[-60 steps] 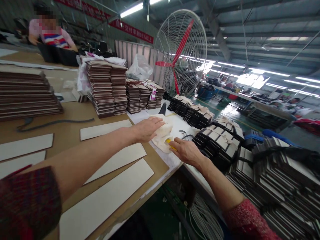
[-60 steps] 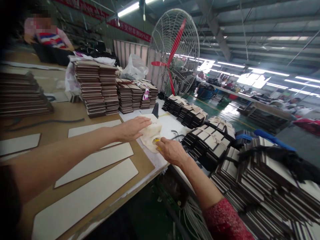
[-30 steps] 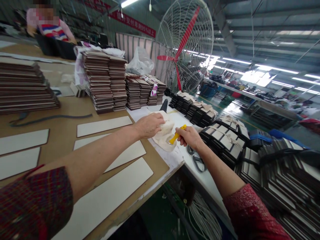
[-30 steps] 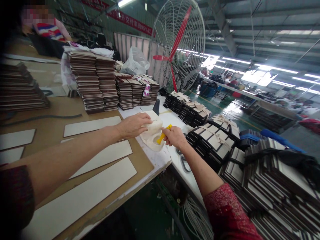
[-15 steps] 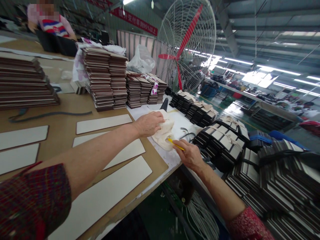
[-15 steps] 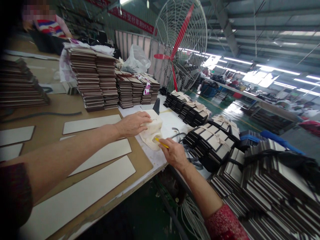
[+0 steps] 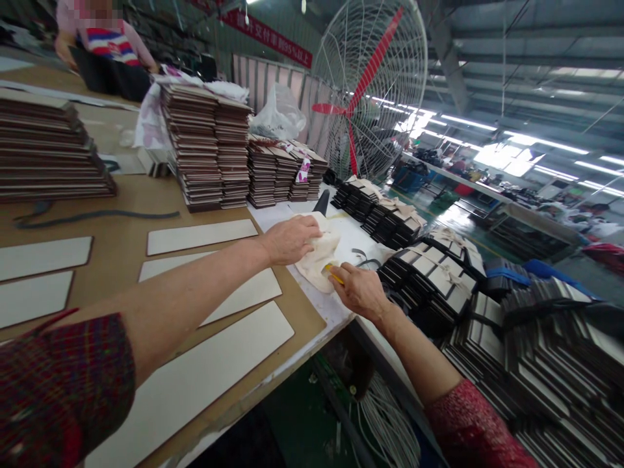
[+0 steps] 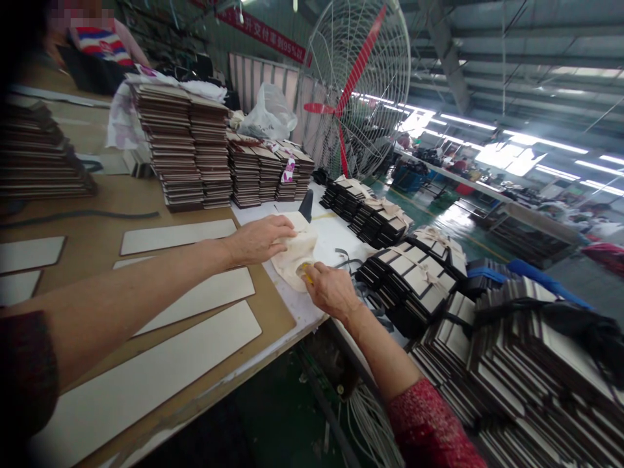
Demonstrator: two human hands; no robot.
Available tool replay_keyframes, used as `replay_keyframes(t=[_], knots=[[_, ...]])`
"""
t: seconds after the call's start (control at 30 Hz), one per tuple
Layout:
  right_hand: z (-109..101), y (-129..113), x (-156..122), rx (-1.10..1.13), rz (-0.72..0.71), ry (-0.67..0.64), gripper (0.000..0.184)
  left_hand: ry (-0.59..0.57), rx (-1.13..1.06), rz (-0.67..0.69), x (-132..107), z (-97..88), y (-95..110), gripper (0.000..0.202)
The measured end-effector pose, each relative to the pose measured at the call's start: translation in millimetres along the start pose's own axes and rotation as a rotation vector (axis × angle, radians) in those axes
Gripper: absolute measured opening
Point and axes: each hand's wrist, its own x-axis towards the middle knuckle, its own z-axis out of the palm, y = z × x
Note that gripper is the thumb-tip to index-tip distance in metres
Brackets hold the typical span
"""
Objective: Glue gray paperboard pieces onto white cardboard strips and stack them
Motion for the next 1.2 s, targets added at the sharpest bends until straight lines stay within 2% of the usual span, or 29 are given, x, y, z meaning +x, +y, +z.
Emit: replay_keyframes(t=[0.17,0.33,0.5,0.67,0.73,0.83,0.9,1.0,1.1,1.2], knots=[[16.8,6.0,5.0,0.24,0.107,0.137,0.031,0.02,-0.003,0.012,-0.6,1.6,-0.8,0.031],[29.4,9.6,2.7,0.544,0.052,0.238,0.03,0.043,-0.023,0.012,-0.9,4.0,-1.6,0.032],[29.0,22.8,3.5,0.808,0.025,0.179,0.033,0.036,-0.015,0.014,-0.6,3.7,-0.8,0.032],[7.5,40.9,3.3,1.011,0.167,0.044,0.035,0.032,-0.009,0.017,0.1,2.7,-0.8,0.032],[-9.0,42.3,3.1,0.92,0.178,0.004,0.033,0.031,-0.008,0.014,0.4,2.7,-0.8,0.033],[-28.2,31.1,1.6,0.592,0.083,0.045,0.029,0.028,-0.006,0.009,0.6,2.5,-0.4,0.031],[-29.5,18.1,-0.5,0.343,0.016,0.076,0.031,0.026,-0.006,0.003,0.5,2.1,0.3,0.03],[-16.3,3.6,-3.4,0.082,-0.051,0.037,0.035,0.025,-0.01,-0.005,0.0,1.4,1.3,0.032],[-4.5,3.3,-2.8,0.036,-0.044,-0.002,0.033,0.023,-0.012,-0.008,-0.1,1.0,1.6,0.032],[-9.3,10.1,1.7,0.123,-0.018,0.002,0.03,0.023,-0.012,-0.011,-0.1,1.3,1.1,0.032]])
